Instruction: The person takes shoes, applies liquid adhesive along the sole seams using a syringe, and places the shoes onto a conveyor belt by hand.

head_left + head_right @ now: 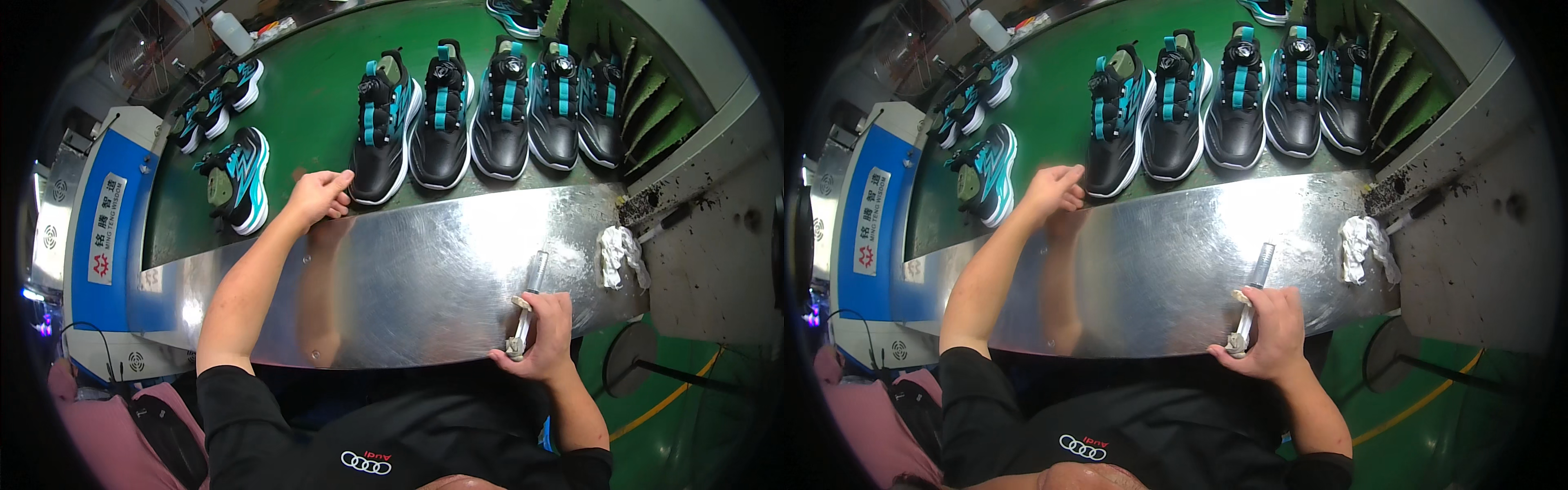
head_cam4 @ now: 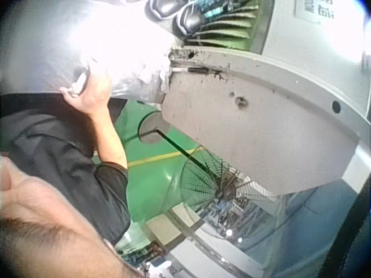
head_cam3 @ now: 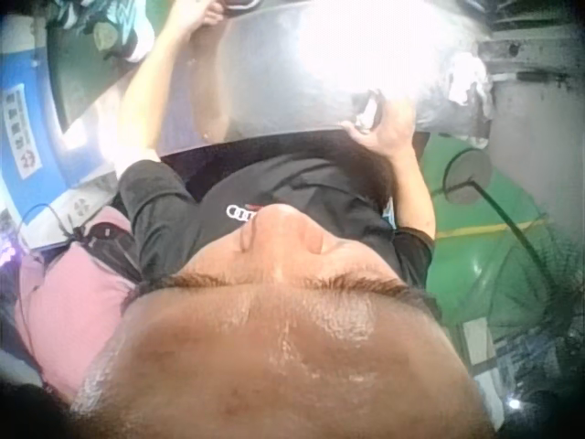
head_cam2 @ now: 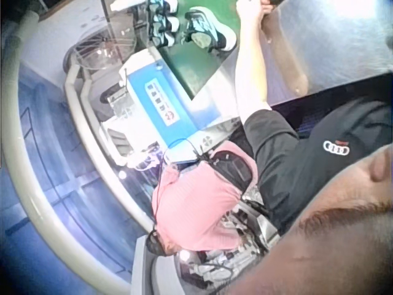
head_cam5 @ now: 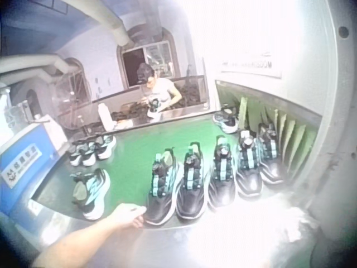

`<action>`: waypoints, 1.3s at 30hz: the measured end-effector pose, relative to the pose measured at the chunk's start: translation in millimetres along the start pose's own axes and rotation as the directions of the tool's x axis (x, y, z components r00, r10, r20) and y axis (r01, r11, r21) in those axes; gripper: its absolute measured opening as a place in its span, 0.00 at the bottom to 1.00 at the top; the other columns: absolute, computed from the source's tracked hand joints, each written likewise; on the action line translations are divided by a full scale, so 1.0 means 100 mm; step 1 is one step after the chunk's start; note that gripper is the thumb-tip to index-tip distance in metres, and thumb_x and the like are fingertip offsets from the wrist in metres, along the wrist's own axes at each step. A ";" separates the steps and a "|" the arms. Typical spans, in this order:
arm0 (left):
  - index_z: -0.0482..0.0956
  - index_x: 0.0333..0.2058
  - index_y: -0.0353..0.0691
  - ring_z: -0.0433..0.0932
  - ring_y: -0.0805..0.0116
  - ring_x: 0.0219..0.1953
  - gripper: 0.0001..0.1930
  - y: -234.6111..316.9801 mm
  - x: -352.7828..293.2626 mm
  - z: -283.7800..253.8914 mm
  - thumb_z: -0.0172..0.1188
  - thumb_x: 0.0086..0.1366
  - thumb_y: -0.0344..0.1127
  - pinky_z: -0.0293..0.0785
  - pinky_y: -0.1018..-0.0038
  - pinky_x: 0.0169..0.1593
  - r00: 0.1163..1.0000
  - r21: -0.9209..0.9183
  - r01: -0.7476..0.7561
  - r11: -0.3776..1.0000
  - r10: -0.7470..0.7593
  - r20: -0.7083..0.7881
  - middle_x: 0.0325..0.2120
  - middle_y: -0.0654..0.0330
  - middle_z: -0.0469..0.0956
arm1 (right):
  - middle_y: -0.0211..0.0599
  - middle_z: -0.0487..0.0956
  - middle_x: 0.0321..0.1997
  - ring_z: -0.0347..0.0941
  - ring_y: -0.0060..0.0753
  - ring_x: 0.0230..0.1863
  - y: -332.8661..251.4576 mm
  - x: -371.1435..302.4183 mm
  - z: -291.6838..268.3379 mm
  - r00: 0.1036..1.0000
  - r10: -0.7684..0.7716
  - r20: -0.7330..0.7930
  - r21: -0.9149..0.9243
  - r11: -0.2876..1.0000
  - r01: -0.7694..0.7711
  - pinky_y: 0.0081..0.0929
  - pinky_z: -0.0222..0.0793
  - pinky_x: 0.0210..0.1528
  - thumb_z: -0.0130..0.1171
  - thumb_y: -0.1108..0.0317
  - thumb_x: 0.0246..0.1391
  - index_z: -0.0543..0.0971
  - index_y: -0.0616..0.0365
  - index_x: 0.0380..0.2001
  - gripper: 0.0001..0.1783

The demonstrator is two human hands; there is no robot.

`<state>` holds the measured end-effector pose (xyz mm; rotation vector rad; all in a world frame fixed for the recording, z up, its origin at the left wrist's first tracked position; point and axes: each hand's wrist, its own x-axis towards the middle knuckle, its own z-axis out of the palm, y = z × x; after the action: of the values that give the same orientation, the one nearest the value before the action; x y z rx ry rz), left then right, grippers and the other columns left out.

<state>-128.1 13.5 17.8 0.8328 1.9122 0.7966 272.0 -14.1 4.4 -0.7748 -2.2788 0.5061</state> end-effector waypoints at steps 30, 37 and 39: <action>0.69 0.34 0.34 0.63 0.78 0.22 0.14 -1.28 -0.78 -1.68 0.53 0.64 0.42 0.60 0.83 0.26 0.899 -0.313 -0.371 0.874 0.254 -0.356 0.20 0.67 0.63 | 0.36 0.66 0.32 0.60 0.41 0.34 0.12 -0.22 -0.04 0.987 -0.026 -0.160 -0.005 1.000 0.026 0.34 0.61 0.37 0.70 0.48 0.26 0.66 0.56 0.47 0.43; 0.73 0.37 0.29 0.72 0.70 0.15 0.18 -0.69 -2.33 0.28 0.54 0.63 0.43 0.68 0.78 0.24 0.605 0.124 -0.788 0.602 0.796 -0.019 0.14 0.58 0.73 | 0.39 0.71 0.43 0.66 0.40 0.38 0.05 -0.20 -0.10 1.000 0.010 0.004 0.163 0.987 -0.011 0.33 0.59 0.44 0.71 0.49 0.31 0.69 0.59 0.47 0.40; 0.76 0.33 0.26 0.76 0.68 0.18 0.20 -0.71 -2.25 0.61 0.50 0.66 0.43 0.72 0.76 0.25 0.878 0.057 -0.480 0.876 0.479 0.024 0.18 0.54 0.78 | 0.39 0.71 0.41 0.65 0.40 0.37 0.01 -0.23 -0.25 0.999 0.041 -0.035 0.155 0.987 -0.035 0.34 0.60 0.42 0.71 0.50 0.31 0.68 0.59 0.48 0.40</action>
<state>-2.7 -194.4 40.2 1.3800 1.7453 1.0256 303.7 -25.0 10.5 -0.7445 -2.1637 0.6715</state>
